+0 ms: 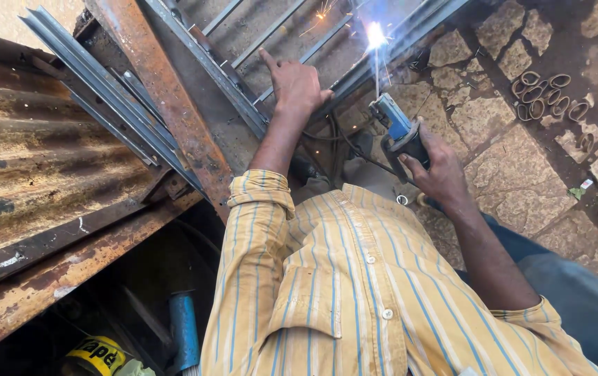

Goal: The person welds metal bars together to form a frame, using a welding torch to join the corners and cross-pieces while holding the components in place by hand. The person rotates the frame to access different sections and handles various metal rods and scrap pieces at the workstation.

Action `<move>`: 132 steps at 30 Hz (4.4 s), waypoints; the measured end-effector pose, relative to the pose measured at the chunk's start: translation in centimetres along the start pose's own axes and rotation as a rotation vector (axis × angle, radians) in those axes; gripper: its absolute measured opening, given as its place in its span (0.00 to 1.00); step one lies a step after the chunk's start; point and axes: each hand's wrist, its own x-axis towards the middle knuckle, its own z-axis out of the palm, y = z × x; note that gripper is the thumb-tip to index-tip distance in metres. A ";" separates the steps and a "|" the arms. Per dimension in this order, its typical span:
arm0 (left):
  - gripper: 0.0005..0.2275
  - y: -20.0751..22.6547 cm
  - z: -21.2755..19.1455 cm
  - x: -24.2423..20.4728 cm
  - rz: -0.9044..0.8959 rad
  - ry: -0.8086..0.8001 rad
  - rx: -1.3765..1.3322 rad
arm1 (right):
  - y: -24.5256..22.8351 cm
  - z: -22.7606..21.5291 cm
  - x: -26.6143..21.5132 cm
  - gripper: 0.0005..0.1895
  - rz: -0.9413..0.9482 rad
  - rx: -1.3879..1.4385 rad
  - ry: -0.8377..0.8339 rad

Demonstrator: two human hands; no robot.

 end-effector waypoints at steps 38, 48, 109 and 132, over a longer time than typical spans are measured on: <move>0.51 1.3 0.5 0.1 -0.259 -0.092 -0.081 | 19.3 -20.0 23.0 0.48 -0.093 0.652 0.178; 0.51 2.7 -0.8 1.3 -0.480 -0.288 -0.150 | 25.2 -13.5 47.1 0.41 -0.071 0.043 0.103; 0.48 3.4 -0.9 3.0 -0.620 -0.453 -0.125 | 36.7 -11.5 55.1 0.29 0.079 -0.456 0.047; 0.44 4.3 -3.3 2.9 -0.611 -0.426 -0.103 | 40.6 -17.1 50.5 0.20 0.104 1.647 0.142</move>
